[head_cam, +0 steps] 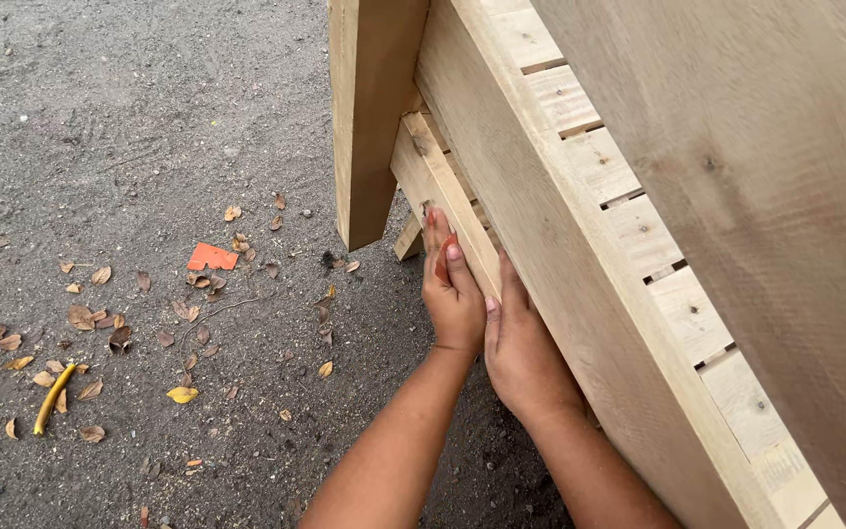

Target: The person sands the wooden rails and edges of a slatted furniture frame, rubbing sandpaper along the surfaces by hand. They work around the frame, sanding different rails and sides one after another while steadying the wood with the other hand.

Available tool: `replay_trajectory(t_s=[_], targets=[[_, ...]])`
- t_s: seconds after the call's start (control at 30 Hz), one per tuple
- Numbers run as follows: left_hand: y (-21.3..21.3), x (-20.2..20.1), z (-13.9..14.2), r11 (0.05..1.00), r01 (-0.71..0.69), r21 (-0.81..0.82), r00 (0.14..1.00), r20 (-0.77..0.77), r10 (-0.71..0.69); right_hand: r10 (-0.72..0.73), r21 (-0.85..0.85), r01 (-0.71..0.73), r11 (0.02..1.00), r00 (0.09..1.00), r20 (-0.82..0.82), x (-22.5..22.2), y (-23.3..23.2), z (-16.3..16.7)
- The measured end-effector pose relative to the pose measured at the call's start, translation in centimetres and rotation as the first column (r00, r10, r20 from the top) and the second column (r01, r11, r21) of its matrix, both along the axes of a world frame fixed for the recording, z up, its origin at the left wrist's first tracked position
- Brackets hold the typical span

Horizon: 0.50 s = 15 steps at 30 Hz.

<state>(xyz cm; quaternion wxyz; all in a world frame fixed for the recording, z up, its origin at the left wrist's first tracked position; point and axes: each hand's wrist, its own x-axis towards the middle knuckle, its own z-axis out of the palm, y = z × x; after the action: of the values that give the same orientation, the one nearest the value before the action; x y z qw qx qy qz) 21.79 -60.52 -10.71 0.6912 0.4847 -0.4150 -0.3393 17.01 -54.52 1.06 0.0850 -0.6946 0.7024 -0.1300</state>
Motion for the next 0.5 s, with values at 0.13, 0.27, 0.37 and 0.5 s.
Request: replay_trajectory(t_s=[0.13, 0.27, 0.37, 0.5], targets=[[-7.7, 3.0, 1.5, 0.992, 0.013, 0.129, 0.987, -0.161, 0.008, 0.006, -0.008, -0.006, 1.0, 0.999, 0.037, -0.3, 0.2, -0.5], [-1.2, 1.0, 1.5, 0.997, 0.033, 0.075, 0.997, -0.073, -0.028, 0.0, 0.011, 0.0, 1.0, 0.999, 0.049, -0.2, 0.2, -0.4], [6.3, -1.7, 0.9, 0.968, 0.243, 0.068, 0.95, -0.218, -0.223, 0.014, -0.011, -0.013, 1.0, 0.993, 0.116, 0.0, 0.2, 0.0], [3.6, -1.2, 0.6, 0.991, 0.129, 0.029, 0.989, -0.078, -0.126, 0.067, -0.058, -0.058, 0.997, 0.982, 0.175, -0.1, 0.4, 0.2]])
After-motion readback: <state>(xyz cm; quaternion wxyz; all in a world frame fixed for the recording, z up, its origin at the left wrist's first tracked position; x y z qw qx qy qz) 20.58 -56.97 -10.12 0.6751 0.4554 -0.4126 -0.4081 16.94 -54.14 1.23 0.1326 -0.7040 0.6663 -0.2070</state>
